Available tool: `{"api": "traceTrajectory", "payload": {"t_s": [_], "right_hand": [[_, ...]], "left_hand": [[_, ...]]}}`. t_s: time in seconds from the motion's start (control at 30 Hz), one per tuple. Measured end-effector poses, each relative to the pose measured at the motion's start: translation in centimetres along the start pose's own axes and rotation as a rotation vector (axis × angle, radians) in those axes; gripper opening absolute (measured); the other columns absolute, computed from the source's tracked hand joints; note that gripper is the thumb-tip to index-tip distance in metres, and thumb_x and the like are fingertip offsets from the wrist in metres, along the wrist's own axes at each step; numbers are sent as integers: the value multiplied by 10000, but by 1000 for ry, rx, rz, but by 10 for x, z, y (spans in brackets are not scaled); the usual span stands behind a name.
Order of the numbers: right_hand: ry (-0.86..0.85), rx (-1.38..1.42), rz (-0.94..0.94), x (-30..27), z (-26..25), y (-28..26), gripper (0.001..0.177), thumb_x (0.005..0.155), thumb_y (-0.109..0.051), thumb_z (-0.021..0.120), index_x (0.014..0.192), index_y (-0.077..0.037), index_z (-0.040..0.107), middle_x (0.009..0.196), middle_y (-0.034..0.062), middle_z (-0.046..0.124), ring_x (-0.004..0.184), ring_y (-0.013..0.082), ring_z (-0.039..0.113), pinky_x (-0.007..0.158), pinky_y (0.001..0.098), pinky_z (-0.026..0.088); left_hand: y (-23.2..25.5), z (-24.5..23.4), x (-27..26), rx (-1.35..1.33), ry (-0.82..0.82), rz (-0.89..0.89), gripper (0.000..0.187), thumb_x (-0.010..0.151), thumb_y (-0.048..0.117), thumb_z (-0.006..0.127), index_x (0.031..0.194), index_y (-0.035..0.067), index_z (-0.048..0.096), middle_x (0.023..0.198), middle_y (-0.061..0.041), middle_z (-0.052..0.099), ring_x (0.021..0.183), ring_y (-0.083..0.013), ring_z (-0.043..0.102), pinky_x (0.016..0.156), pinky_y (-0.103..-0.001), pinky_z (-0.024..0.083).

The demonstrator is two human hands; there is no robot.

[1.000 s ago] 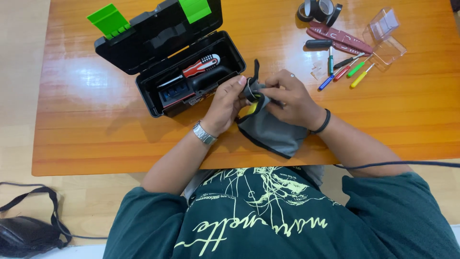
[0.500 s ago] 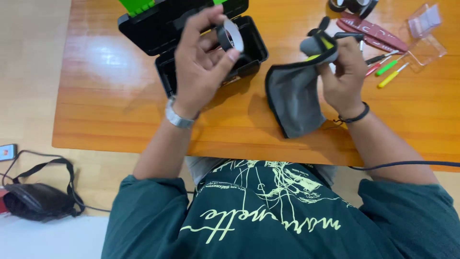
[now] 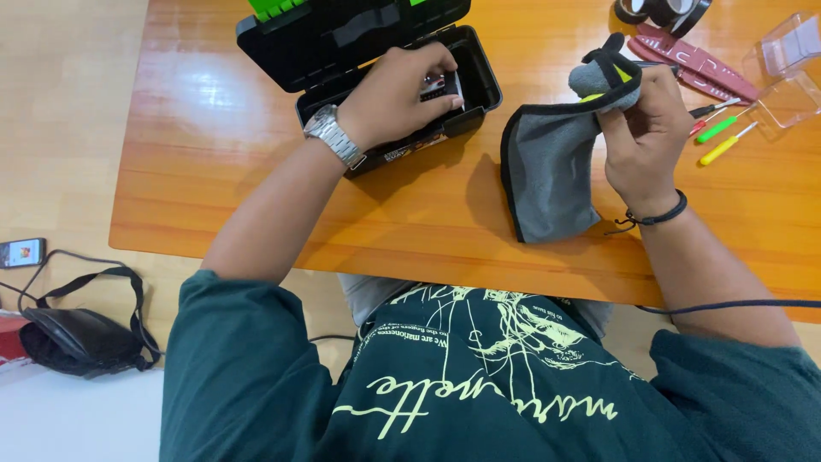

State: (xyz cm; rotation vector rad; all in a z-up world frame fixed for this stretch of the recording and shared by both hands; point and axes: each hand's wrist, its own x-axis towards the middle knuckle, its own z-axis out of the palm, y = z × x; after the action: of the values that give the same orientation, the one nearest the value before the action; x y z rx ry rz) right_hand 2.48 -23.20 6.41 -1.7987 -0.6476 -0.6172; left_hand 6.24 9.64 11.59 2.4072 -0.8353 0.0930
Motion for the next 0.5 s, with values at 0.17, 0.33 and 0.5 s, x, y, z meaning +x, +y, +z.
{"api": "traceTrajectory", "payload": {"t_s": [0.17, 0.33, 0.5], "right_hand": [[-16, 8, 5, -1, -3, -2, 116, 1161, 17, 664, 1225, 102, 710, 1117, 186, 550, 1041, 292, 541, 861, 378, 467], [-37, 4, 23, 0, -3, -6, 98, 1152, 54, 662, 1228, 105, 696, 1106, 179, 535, 993, 284, 521, 792, 372, 470], [-37, 6, 29, 1, -2, -12, 118, 1145, 54, 668, 1252, 76, 713, 1078, 148, 534, 1005, 273, 518, 812, 358, 439]], "left_hand": [[-13, 21, 6, 49, -13, 42, 316, 943, 252, 811, 1130, 43, 668, 1036, -150, 742, 962, -322, 699, 772, -420, 537], [-23, 26, 7, 158, 13, 84, 395, 900, 274, 888, 1108, -15, 717, 1036, -134, 605, 891, -313, 618, 728, -389, 525], [-22, 16, 12, 251, -113, 46, 362, 891, 341, 886, 976, 24, 732, 961, -155, 651, 823, -338, 637, 681, -432, 512]]}}
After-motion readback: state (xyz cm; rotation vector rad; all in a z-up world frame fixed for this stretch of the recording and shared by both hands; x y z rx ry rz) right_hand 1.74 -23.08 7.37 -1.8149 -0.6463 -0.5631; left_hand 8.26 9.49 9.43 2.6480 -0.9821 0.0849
